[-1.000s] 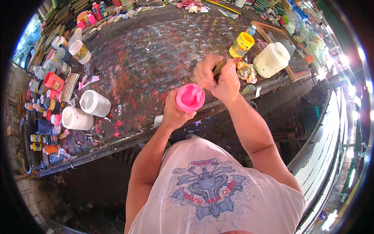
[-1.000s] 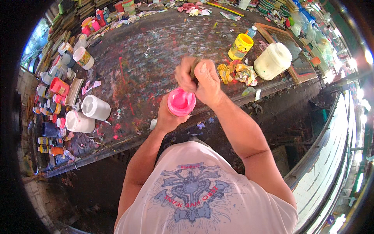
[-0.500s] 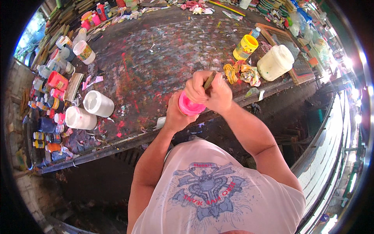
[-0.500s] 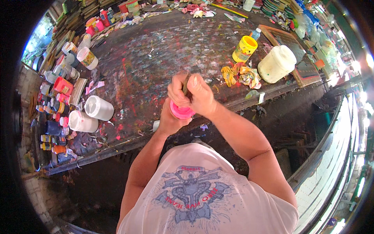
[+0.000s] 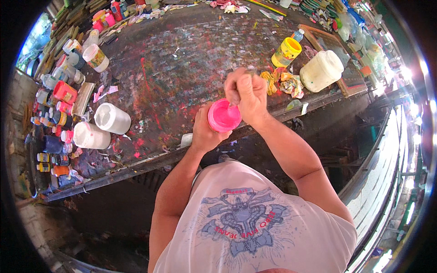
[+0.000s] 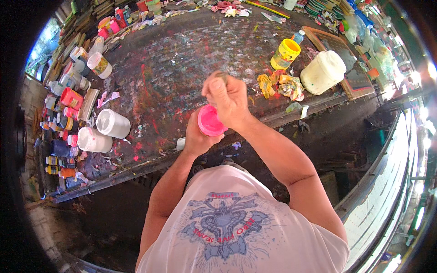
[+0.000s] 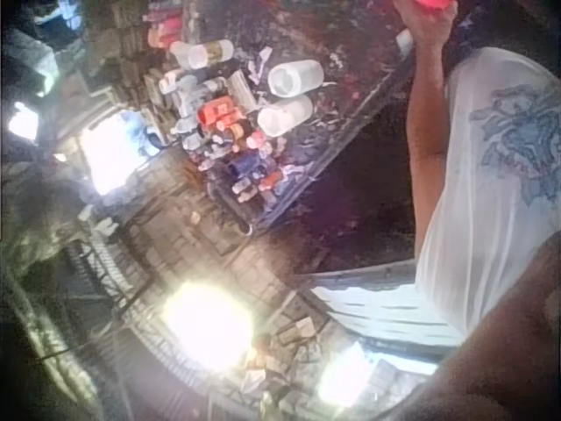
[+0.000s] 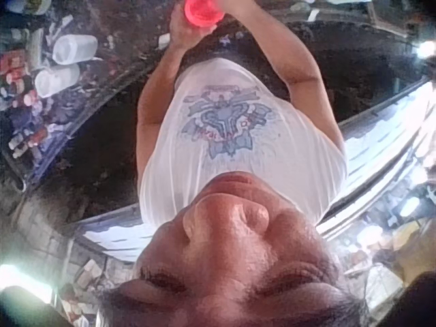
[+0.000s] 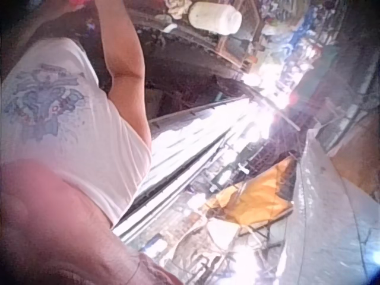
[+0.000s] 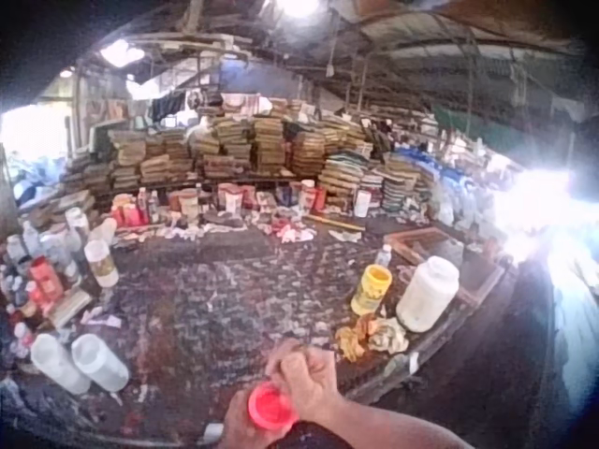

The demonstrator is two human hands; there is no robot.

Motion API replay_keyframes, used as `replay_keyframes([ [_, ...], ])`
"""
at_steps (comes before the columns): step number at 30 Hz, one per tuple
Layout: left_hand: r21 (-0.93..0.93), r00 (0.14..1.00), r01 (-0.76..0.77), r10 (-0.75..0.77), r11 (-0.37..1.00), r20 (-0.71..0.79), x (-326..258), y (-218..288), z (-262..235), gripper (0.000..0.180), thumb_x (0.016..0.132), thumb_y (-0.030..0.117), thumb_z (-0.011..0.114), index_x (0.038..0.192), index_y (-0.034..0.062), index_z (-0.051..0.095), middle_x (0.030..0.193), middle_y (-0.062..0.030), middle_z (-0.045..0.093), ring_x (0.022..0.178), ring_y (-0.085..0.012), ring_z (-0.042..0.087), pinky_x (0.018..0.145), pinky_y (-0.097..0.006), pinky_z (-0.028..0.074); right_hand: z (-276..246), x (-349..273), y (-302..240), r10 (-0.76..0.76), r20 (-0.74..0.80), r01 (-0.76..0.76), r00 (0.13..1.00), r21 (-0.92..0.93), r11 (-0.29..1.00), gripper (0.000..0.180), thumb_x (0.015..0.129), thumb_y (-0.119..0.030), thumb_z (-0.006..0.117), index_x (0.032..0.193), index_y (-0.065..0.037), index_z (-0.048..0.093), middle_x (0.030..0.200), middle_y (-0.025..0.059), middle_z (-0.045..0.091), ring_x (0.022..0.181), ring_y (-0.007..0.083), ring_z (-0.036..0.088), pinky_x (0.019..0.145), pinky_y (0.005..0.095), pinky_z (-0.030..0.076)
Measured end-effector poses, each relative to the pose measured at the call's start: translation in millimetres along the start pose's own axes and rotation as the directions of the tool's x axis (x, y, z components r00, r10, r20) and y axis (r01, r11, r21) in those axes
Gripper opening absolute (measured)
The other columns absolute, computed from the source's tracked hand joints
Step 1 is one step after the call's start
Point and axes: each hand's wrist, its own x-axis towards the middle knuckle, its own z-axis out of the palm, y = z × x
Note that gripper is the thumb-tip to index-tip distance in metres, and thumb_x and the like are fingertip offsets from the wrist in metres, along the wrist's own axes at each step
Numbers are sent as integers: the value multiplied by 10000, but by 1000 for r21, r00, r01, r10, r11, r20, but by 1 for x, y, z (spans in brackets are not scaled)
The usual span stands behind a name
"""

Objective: The person mixes pink paint in a small container using a wooden stick. They repeatedly stir the paint, check the consistency on the stick, and add more pink paint from a bottle. The person also briefly dips the stick into a water tray and wipes it with a cloth.

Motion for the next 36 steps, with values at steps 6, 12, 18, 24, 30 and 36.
replay_keyframes([
  [6,20,999,-13,12,1000,35,2,2,0,902,702,127,1009,1501,79,593,1367,-162,680,1263,-421,661,1089,-526,521,10,17,-37,189,-454,-34,871,328,944,560,1237,-474,533,815,-106,533,672,2,470,552,130,451,531,316,406],
  [12,11,1000,-8,8,1000,5,0,-2,0,919,686,125,1016,1500,83,593,1367,-158,685,1289,-423,652,1122,-530,506,-18,19,-68,-103,-229,184,968,365,913,571,1232,-459,549,776,-131,445,641,14,443,519,133,370,476,334,321],
  [18,-7,995,87,-87,996,41,-1,-2,2,938,664,120,1017,1497,78,590,1392,-156,669,1317,-422,635,1144,-532,493,4,-6,-23,85,-312,51,946,403,914,570,1236,-447,547,769,-134,455,630,-1,440,503,123,364,465,329,309],
  [24,47,996,58,-61,997,62,1,3,-6,971,693,49,1032,1553,42,579,1468,-139,676,1353,-325,670,1183,-455,521,-25,24,-69,-177,-273,274,946,375,886,574,1229,-464,559,767,-141,452,619,-4,432,499,131,387,457,325,316],
  [30,2,998,1,-1,1000,65,0,-8,-2,945,696,64,1035,1538,52,606,1459,-127,686,1349,-322,676,1181,-451,519,6,1,-25,51,-351,102,935,403,909,567,1238,-456,540,775,-135,480,610,3,415,478,132,346,444,334,271],
  [36,-4,997,73,-73,997,35,0,-7,2,951,665,100,1026,1511,60,593,1431,-150,679,1338,-390,649,1172,-508,501,-22,15,-45,-168,-202,234,965,366,901,584,1221,-554,512,841,-110,510,624,7,423,500,129,382,455,324,321],
])
